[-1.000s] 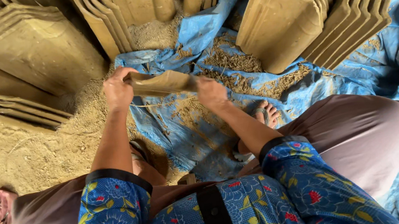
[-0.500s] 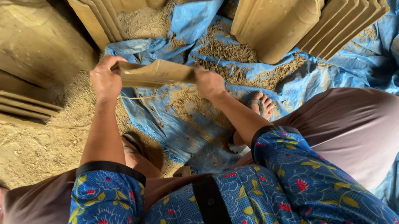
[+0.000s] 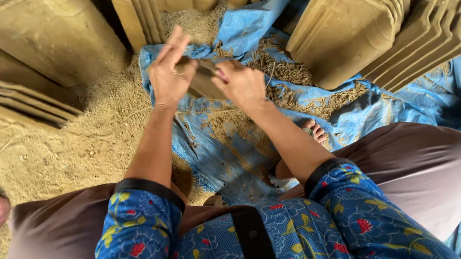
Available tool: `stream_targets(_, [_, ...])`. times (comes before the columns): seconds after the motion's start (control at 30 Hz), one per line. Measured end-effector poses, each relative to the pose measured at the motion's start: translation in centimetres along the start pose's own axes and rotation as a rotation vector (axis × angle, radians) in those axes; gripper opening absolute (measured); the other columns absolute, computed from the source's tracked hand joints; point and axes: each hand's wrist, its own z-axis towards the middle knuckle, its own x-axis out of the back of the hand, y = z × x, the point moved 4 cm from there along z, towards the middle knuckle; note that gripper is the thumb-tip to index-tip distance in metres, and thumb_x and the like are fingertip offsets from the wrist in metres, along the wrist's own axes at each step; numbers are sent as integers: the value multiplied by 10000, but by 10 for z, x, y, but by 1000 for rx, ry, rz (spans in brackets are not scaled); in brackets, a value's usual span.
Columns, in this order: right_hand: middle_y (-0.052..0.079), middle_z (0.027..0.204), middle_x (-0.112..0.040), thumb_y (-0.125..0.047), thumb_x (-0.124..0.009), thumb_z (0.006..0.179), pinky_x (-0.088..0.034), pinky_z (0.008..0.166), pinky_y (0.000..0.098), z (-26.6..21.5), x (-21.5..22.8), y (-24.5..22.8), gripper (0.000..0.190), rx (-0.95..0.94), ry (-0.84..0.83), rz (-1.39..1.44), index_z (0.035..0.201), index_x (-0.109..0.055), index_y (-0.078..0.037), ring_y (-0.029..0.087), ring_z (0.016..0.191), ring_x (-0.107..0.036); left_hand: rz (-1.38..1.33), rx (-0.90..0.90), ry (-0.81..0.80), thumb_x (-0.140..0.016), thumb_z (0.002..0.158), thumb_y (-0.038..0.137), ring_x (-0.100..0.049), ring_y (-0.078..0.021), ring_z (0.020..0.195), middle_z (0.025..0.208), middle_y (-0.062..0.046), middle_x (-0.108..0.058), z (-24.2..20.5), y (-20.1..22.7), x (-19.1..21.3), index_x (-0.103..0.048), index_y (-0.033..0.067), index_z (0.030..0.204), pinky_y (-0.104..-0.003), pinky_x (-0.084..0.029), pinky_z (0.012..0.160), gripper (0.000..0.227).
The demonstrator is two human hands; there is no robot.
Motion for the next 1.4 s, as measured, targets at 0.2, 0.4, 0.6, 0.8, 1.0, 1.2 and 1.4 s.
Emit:
stream_targets(0.2, [46,570,-623,-317,-793,722,-544,481,406,-2,27,30,207,-127,159,15,763,-659,-165,278,505,-659,55,455,437,-707,685,5,-531,-184,964,967,71,-428,-86,-89,-71,-540,233,862,-349,-447,819,333])
stream_targets(0.4, [9,530,-595,-323,-723,855,-529,450,286,-7,22,19,209,-85,88,35,770,-643,-150,148,415,-591,555,319,-823,-576,844,148,43,-322,1468,1616,-47,-8,-135,-85,-146,-251,349,1501,-663,59,1094,760])
stream_targets(0.6, [52,627,-641,-341,-740,717,-558,527,456,-8,22,14,189,-130,153,44,818,-654,-206,301,583,-670,706,310,-1102,-278,971,254,-105,-268,1456,1447,52,-435,-161,-93,-143,-61,371,1495,-702,260,1021,579])
stream_targets(0.8, [52,596,-637,-333,-774,682,-554,517,446,-5,20,33,199,-97,194,46,789,-672,-198,303,561,-665,751,320,-1076,-344,926,170,-540,-207,1212,1131,35,-674,-173,-200,-109,-668,259,1045,-693,74,1093,356])
stream_targets(1.0, [74,554,-606,-359,-791,683,-541,590,494,2,50,36,276,-247,136,44,695,-584,-177,353,618,-661,579,1296,-357,-420,904,359,-518,-320,1208,1233,-113,-565,-179,-331,102,-432,165,1360,-651,-225,1048,495])
stream_targets(1.2, [12,584,-557,-385,-725,763,-438,500,427,0,34,38,319,-184,100,11,675,-501,-176,271,516,-532,1458,1285,-614,-460,943,527,-571,-206,492,534,-26,-544,-157,-349,259,-806,-8,889,-663,-381,876,639])
stream_targets(1.4, [65,600,-583,-414,-728,749,-433,540,460,-4,31,37,384,-299,31,-20,659,-448,-167,347,573,-563,1104,1143,-158,-295,995,200,-421,-572,1244,1440,-291,-382,-85,-232,180,-477,-70,1377,-765,-165,955,502])
